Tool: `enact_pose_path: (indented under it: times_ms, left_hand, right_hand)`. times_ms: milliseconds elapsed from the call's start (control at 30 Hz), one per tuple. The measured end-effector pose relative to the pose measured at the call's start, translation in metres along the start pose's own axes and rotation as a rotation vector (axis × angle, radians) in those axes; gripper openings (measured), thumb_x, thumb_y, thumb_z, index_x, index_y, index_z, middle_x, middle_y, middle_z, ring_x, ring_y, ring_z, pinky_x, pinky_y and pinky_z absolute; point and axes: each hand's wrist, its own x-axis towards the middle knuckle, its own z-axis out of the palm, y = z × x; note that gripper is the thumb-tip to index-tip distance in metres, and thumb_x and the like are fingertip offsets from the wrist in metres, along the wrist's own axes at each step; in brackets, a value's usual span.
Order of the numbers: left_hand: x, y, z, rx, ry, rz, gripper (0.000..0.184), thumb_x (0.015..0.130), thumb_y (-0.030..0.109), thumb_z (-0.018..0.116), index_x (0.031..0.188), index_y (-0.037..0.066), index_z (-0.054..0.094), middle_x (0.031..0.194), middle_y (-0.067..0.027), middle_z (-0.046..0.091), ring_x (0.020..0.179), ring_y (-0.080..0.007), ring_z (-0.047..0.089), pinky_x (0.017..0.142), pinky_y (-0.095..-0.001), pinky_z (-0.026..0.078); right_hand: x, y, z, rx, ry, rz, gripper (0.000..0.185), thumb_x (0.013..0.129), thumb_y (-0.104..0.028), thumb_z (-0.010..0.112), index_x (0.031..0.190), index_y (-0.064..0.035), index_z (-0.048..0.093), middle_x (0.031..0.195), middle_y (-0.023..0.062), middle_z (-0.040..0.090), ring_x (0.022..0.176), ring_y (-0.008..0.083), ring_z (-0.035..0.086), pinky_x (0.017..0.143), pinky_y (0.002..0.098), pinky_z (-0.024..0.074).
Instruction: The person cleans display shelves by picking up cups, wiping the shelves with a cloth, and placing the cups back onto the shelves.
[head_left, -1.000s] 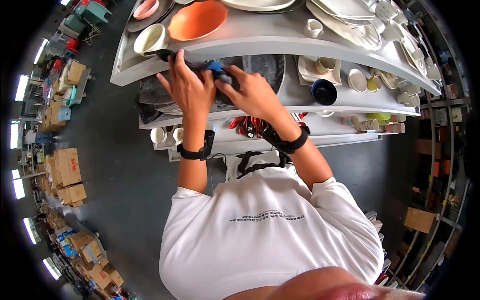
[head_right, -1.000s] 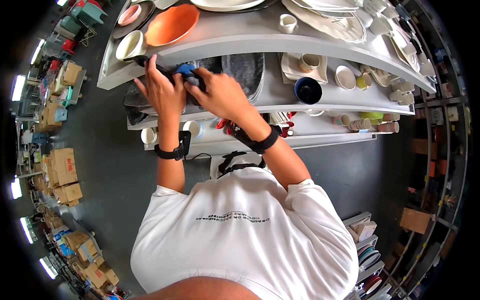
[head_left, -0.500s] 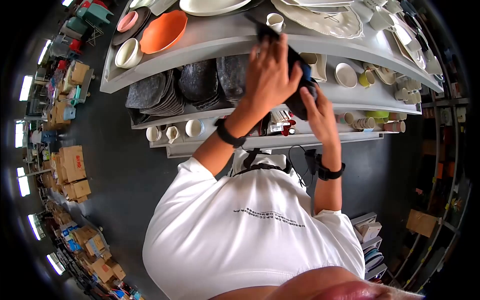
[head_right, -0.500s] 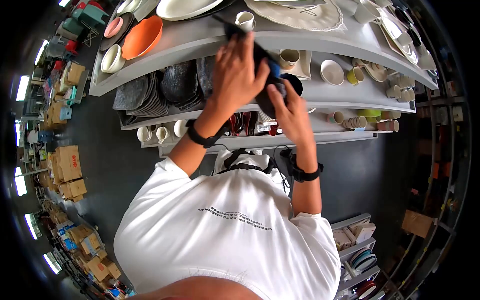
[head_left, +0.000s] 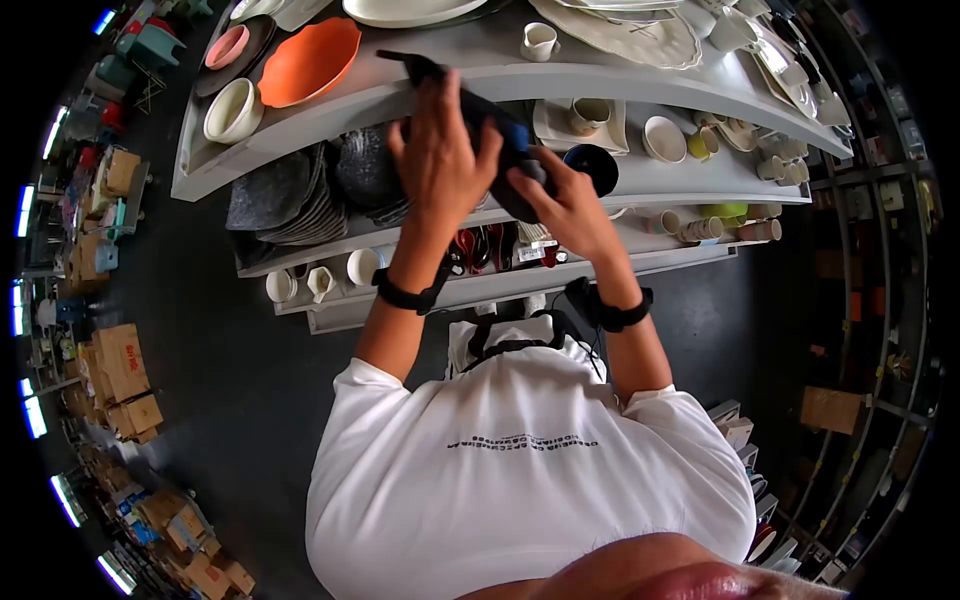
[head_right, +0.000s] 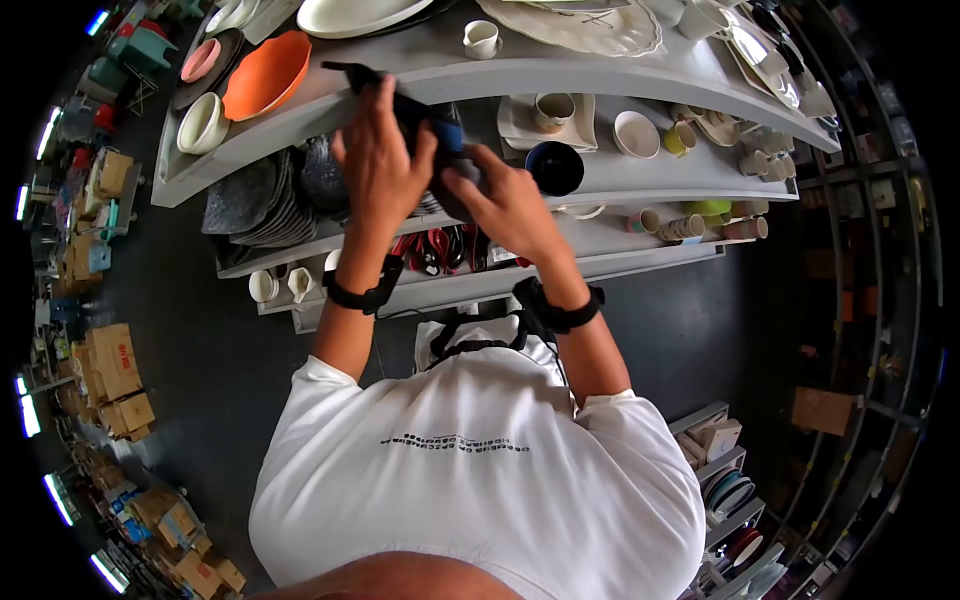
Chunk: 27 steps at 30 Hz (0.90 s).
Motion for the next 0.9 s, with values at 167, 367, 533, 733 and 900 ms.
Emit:
enact_pose_path:
  times_ms: [167, 367, 533, 733, 900]
  left_hand:
    - [-0.005, -0.025, -0.017, 0.104, 0.038, -0.094, 0.070, 0.089, 0.032, 0.056, 0.151, 0.007, 0.034, 0.145, -0.0212, 0.048, 0.136, -0.0331, 0.046, 0.107, -0.0586, 0.028]
    - [-0.001, 0.000, -0.005, 0.139, 0.017, 0.016, 0.070, 0.086, 0.025, 0.058, 0.148, 0.000, 0.039, 0.140, -0.0223, 0.052, 0.134, -0.0319, 0.049, 0.106, -0.0548, 0.031]
    - [0.010, 0.063, 0.018, 0.056, -0.106, 0.120, 0.073, 0.086, 0.023, 0.061, 0.151, 0.000, 0.036, 0.140, -0.0233, 0.051, 0.132, -0.0335, 0.049, 0.107, -0.0475, 0.032]
    - [0.023, 0.149, 0.063, 0.178, -0.119, 0.121, 0.072, 0.087, 0.026, 0.060, 0.148, -0.005, 0.038, 0.138, -0.0243, 0.051, 0.131, -0.0351, 0.049, 0.104, -0.0486, 0.035]
    - [0.028, 0.220, 0.095, 0.299, -0.144, 0.095, 0.074, 0.088, 0.030, 0.060, 0.144, -0.011, 0.038, 0.137, -0.0272, 0.050, 0.132, -0.0385, 0.047, 0.105, -0.0504, 0.036]
  right_hand:
    - [0.015, -0.003, 0.036, 0.005, -0.111, -0.105, 0.046, 0.094, -0.032, 0.063, 0.124, 0.0020, 0.055, 0.063, 0.0211, 0.057, 0.054, 0.0326, 0.055, 0.057, 0.0398, 0.0453]
    - [0.008, 0.012, 0.006, 0.036, -0.169, 0.029, 0.041, 0.095, -0.032, 0.063, 0.118, 0.0012, 0.057, 0.068, 0.0199, 0.058, 0.056, 0.0225, 0.057, 0.056, 0.0356, 0.0451]
    - [-0.001, 0.070, -0.040, 0.106, -0.119, 0.009, 0.037, 0.095, -0.029, 0.063, 0.117, 0.0001, 0.059, 0.069, 0.0168, 0.057, 0.058, 0.0176, 0.050, 0.056, 0.0342, 0.0443]
    - [-0.011, 0.119, -0.120, 0.234, -0.053, 0.025, 0.033, 0.095, -0.029, 0.063, 0.112, -0.0003, 0.060, 0.061, 0.0123, 0.053, 0.052, 0.0130, 0.045, 0.052, 0.0316, 0.0408]
    - [-0.017, 0.146, -0.195, 0.258, -0.060, 0.008, 0.033, 0.096, -0.024, 0.063, 0.118, -0.0001, 0.059, 0.068, 0.0088, 0.057, 0.058, 0.0106, 0.047, 0.055, 0.0293, 0.0430]
